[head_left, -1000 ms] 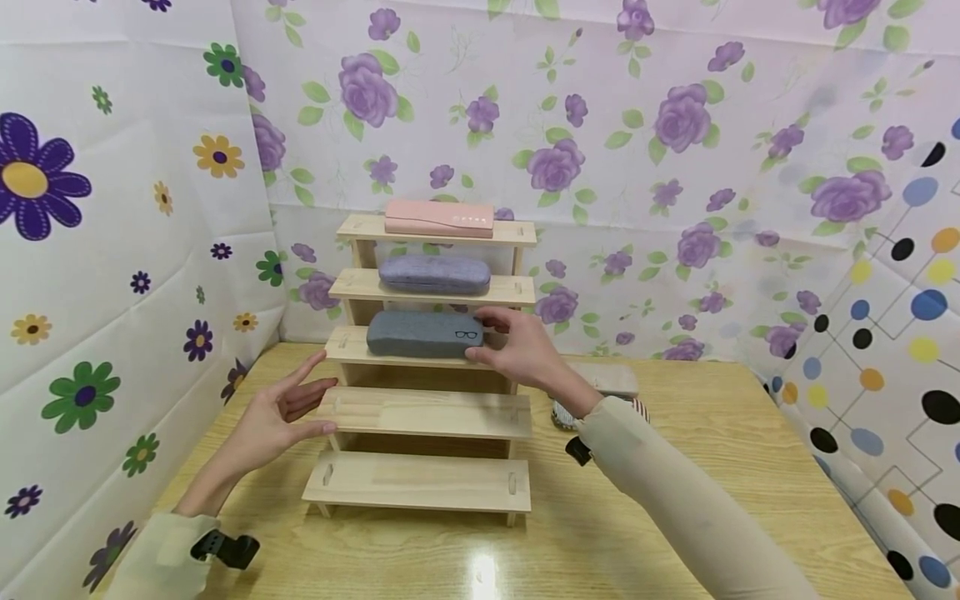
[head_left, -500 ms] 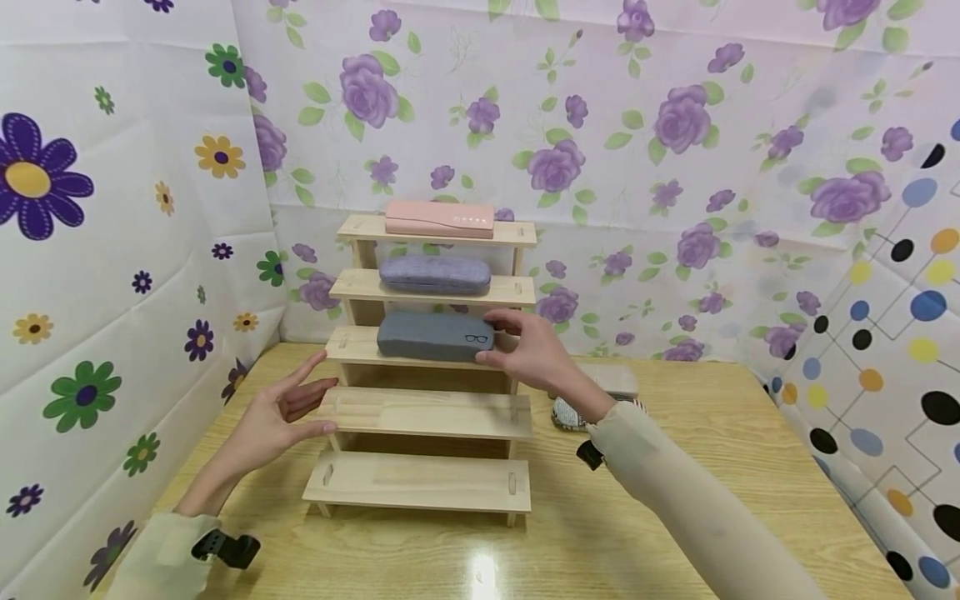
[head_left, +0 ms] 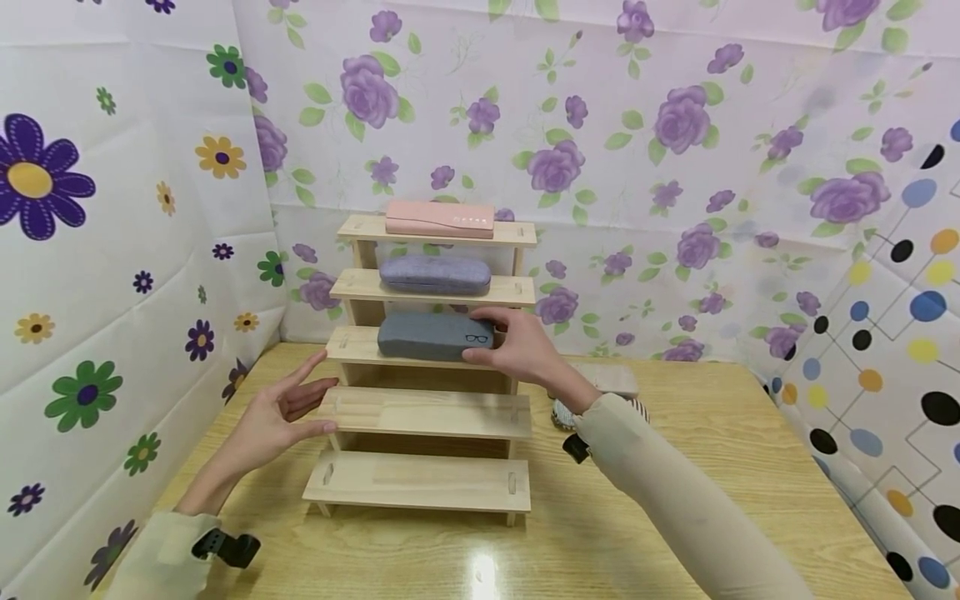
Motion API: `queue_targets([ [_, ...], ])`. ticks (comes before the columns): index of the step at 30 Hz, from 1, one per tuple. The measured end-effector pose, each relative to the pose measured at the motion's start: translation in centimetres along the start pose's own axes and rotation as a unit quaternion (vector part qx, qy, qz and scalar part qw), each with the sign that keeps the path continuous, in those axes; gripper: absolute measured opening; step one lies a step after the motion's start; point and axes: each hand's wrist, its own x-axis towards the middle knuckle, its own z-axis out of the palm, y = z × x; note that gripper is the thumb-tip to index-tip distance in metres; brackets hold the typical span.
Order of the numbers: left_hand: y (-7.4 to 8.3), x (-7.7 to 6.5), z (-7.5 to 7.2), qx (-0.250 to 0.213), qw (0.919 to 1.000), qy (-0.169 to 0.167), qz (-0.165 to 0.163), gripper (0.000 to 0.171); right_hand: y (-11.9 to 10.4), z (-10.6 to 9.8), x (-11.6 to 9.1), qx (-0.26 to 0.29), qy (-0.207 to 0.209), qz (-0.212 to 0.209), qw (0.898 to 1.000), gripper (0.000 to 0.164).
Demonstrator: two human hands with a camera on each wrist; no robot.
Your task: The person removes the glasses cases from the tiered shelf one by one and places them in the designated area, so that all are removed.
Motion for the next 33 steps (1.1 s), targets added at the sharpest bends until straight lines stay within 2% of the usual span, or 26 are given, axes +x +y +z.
queue_targets([
  [8, -0.1, -0.2, -0.1, 0.002, 1.0, 0.002, 0.005, 0.099, 0.1, -0.3, -0.7, 0.006, 0.004, 0.013, 1.0, 0.062],
  [14, -0.2, -0.1, -0.1, 0.007, 1.0, 0.002, 0.006, 0.099, 0.0, -0.8, -1.0, 0.009, -0.012, 0.021, 1.0, 0.065],
  [19, -0.2, 0.0, 0.0, 0.001, 1.0, -0.001, 0.008, 0.1, 0.0, -1.1, -0.7, -0.014, -0.026, 0.024, 0.999, 0.069],
  [26, -0.2, 0.1, 0.0, 0.0, 1.0, 0.0, 0.007, 0.1, -0.1, -1.0, -0.2, -0.017, -0.028, 0.005, 0.999, 0.069],
  [33, -0.1, 0.1, 0.0, -0.005, 1.0, 0.0, 0.007, 0.101, -0.1, -1.5, -0.4, -0.014, -0.043, 0.023, 0.999, 0.068],
])
